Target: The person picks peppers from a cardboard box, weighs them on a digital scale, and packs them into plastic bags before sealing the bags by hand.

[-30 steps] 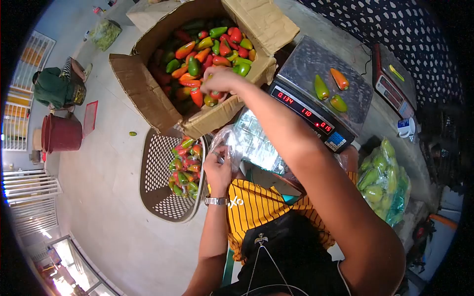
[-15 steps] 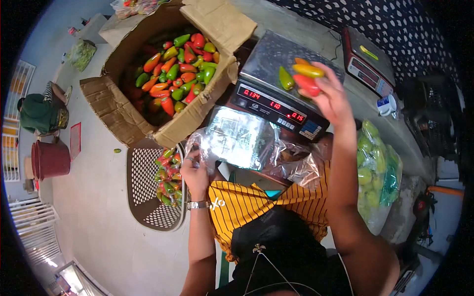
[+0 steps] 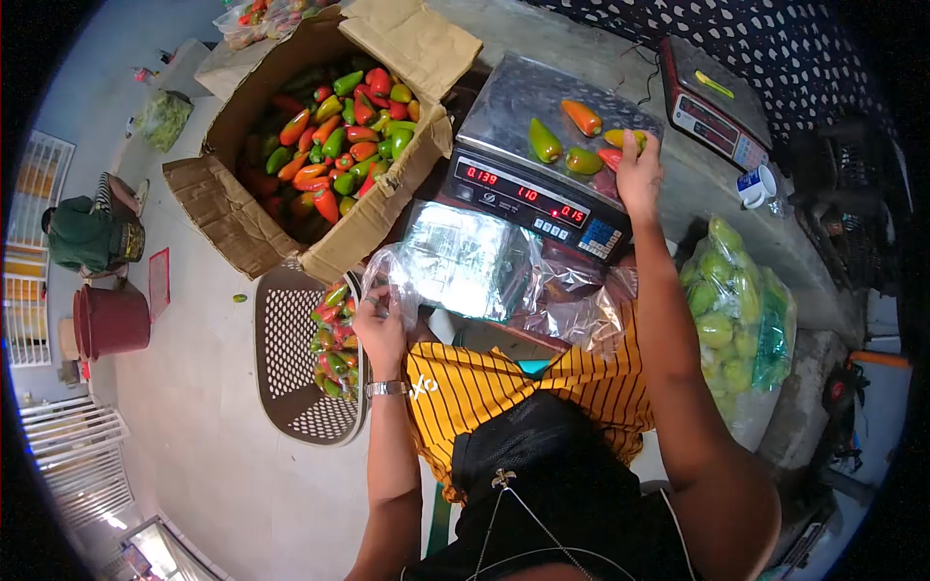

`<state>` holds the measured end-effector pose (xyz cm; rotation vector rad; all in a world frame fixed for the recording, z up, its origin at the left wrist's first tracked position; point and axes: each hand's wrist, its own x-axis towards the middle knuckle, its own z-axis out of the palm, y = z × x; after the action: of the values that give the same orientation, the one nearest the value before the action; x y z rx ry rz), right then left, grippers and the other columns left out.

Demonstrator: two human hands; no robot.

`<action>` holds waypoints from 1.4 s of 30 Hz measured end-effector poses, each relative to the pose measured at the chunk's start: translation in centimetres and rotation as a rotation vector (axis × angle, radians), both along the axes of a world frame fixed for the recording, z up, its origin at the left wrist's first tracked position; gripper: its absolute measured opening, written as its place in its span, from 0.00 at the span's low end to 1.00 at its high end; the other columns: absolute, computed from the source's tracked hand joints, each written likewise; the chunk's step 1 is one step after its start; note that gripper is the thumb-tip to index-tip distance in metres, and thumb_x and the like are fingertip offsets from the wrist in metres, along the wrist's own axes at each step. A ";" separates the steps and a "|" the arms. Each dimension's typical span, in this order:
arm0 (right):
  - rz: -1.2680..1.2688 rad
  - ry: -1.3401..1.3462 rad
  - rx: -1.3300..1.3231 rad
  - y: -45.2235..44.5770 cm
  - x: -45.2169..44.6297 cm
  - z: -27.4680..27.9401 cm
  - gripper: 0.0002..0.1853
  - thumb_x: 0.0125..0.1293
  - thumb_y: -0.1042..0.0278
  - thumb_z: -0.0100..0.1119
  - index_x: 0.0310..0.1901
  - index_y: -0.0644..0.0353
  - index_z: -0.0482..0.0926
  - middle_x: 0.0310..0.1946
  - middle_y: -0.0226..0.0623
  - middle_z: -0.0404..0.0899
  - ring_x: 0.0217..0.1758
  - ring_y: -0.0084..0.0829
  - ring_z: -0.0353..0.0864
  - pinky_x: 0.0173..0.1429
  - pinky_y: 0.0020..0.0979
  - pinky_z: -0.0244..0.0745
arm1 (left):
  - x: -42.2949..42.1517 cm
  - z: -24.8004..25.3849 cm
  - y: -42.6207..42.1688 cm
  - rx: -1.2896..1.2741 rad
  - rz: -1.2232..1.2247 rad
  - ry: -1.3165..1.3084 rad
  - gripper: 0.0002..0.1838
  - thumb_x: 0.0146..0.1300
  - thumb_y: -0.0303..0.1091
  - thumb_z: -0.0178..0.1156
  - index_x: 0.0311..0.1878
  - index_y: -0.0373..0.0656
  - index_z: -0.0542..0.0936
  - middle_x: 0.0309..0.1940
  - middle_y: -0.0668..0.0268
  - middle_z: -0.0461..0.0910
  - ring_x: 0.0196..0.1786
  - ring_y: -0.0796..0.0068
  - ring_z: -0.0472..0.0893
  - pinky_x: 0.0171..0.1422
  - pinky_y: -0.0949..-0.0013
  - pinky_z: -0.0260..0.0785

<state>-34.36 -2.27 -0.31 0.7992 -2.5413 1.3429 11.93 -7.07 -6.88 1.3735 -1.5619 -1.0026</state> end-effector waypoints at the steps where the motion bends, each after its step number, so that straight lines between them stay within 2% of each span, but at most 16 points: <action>1: 0.006 0.031 0.002 0.0 -0.3 -0.3 0.25 0.78 0.46 0.55 0.60 0.61 0.77 0.48 0.58 0.86 0.53 0.61 0.85 0.56 0.52 0.78 | 0.0 0.0 -0.1 -0.001 0.003 0.000 0.10 0.61 0.24 0.67 0.46 0.34 0.86 0.36 0.58 0.87 0.39 0.70 0.84 0.46 0.67 0.76; 2: 0.012 0.063 0.004 0.0 -0.5 -0.6 0.25 0.78 0.46 0.55 0.60 0.62 0.77 0.47 0.58 0.86 0.52 0.62 0.85 0.56 0.52 0.78 | 0.1 -0.1 -0.1 -0.002 -0.002 -0.014 0.10 0.61 0.24 0.67 0.46 0.34 0.86 0.37 0.57 0.87 0.39 0.70 0.85 0.46 0.67 0.76; 5: 0.032 -0.028 0.059 0.2 0.6 0.9 0.26 0.78 0.46 0.54 0.57 0.66 0.77 0.53 0.60 0.83 0.58 0.62 0.81 0.63 0.53 0.73 | -0.2 0.2 -0.1 0.005 -0.012 -0.027 0.10 0.62 0.25 0.68 0.46 0.34 0.86 0.37 0.57 0.87 0.39 0.68 0.85 0.47 0.66 0.76; 8: -0.091 0.199 0.341 0.5 -0.6 -0.1 0.26 0.77 0.43 0.53 0.56 0.61 0.81 0.59 0.54 0.80 0.65 0.58 0.75 0.69 0.53 0.68 | -0.1 -0.1 -0.1 0.025 -0.012 -0.020 0.10 0.62 0.25 0.68 0.46 0.34 0.86 0.37 0.57 0.88 0.39 0.69 0.85 0.46 0.66 0.76; 11: -0.119 0.209 0.280 0.8 -1.3 -0.8 0.27 0.75 0.40 0.54 0.57 0.56 0.84 0.64 0.46 0.76 0.69 0.54 0.70 0.73 0.53 0.62 | -0.2 0.4 0.0 0.022 -0.009 -0.026 0.09 0.63 0.26 0.68 0.46 0.33 0.85 0.36 0.58 0.88 0.38 0.72 0.84 0.45 0.68 0.76; 14: -0.080 0.231 0.256 1.0 -2.1 -1.5 0.26 0.74 0.41 0.57 0.60 0.52 0.83 0.65 0.43 0.76 0.69 0.52 0.71 0.72 0.54 0.63 | -0.5 0.7 0.1 0.018 -0.003 0.011 0.09 0.64 0.26 0.68 0.45 0.32 0.85 0.34 0.59 0.87 0.35 0.74 0.83 0.42 0.69 0.75; 19: -0.016 0.225 0.206 1.2 -3.7 -1.8 0.27 0.73 0.40 0.58 0.60 0.53 0.84 0.62 0.45 0.79 0.68 0.52 0.72 0.73 0.53 0.62 | -0.5 0.8 0.1 -0.006 -0.008 -0.014 0.09 0.64 0.26 0.67 0.45 0.32 0.85 0.30 0.62 0.85 0.31 0.77 0.81 0.37 0.70 0.72; 29: -0.009 0.184 0.098 2.2 -3.9 0.2 0.25 0.73 0.43 0.61 0.56 0.56 0.85 0.58 0.50 0.80 0.65 0.53 0.74 0.72 0.49 0.64 | -0.3 0.2 -0.1 -0.018 -0.017 0.006 0.09 0.65 0.27 0.67 0.45 0.33 0.85 0.32 0.61 0.86 0.33 0.76 0.81 0.40 0.70 0.73; 32: 0.003 0.215 0.063 2.5 -3.9 0.5 0.22 0.71 0.47 0.65 0.54 0.55 0.86 0.57 0.47 0.81 0.64 0.52 0.74 0.71 0.46 0.66 | -0.4 0.8 0.0 0.003 -0.009 -0.013 0.09 0.65 0.28 0.68 0.45 0.33 0.85 0.32 0.61 0.87 0.34 0.76 0.81 0.42 0.70 0.74; 35: 0.079 0.407 0.021 2.7 -3.1 1.5 0.19 0.67 0.52 0.70 0.53 0.54 0.86 0.58 0.45 0.80 0.64 0.51 0.74 0.71 0.46 0.66 | -0.4 0.7 0.0 0.007 -0.003 -0.013 0.10 0.65 0.29 0.68 0.45 0.33 0.86 0.33 0.60 0.87 0.35 0.75 0.81 0.42 0.70 0.74; 38: 0.290 0.420 0.118 2.9 -0.2 4.8 0.20 0.62 0.56 0.74 0.53 0.53 0.87 0.66 0.44 0.75 0.70 0.51 0.69 0.74 0.46 0.63 | -0.4 0.7 0.0 0.042 -0.001 -0.002 0.10 0.65 0.29 0.68 0.45 0.33 0.86 0.33 0.60 0.87 0.36 0.75 0.82 0.43 0.69 0.74; 41: 0.572 0.555 0.290 2.5 2.6 6.6 0.23 0.57 0.57 0.77 0.53 0.53 0.86 0.73 0.44 0.67 0.77 0.51 0.62 0.78 0.48 0.59 | -0.3 0.6 0.0 0.048 -0.002 0.012 0.10 0.65 0.28 0.68 0.45 0.33 0.86 0.34 0.60 0.87 0.36 0.75 0.82 0.44 0.69 0.75; 42: 0.588 0.515 0.403 2.4 3.3 6.7 0.27 0.53 0.55 0.80 0.54 0.53 0.86 0.78 0.44 0.62 0.81 0.53 0.55 0.81 0.49 0.55 | -0.4 0.8 0.0 0.046 -0.002 0.009 0.09 0.65 0.28 0.68 0.45 0.33 0.86 0.34 0.60 0.87 0.36 0.75 0.82 0.44 0.69 0.75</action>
<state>-31.03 0.15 6.37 1.8013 -2.2430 0.5797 11.52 -7.07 -6.13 1.3965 -1.5426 -1.0506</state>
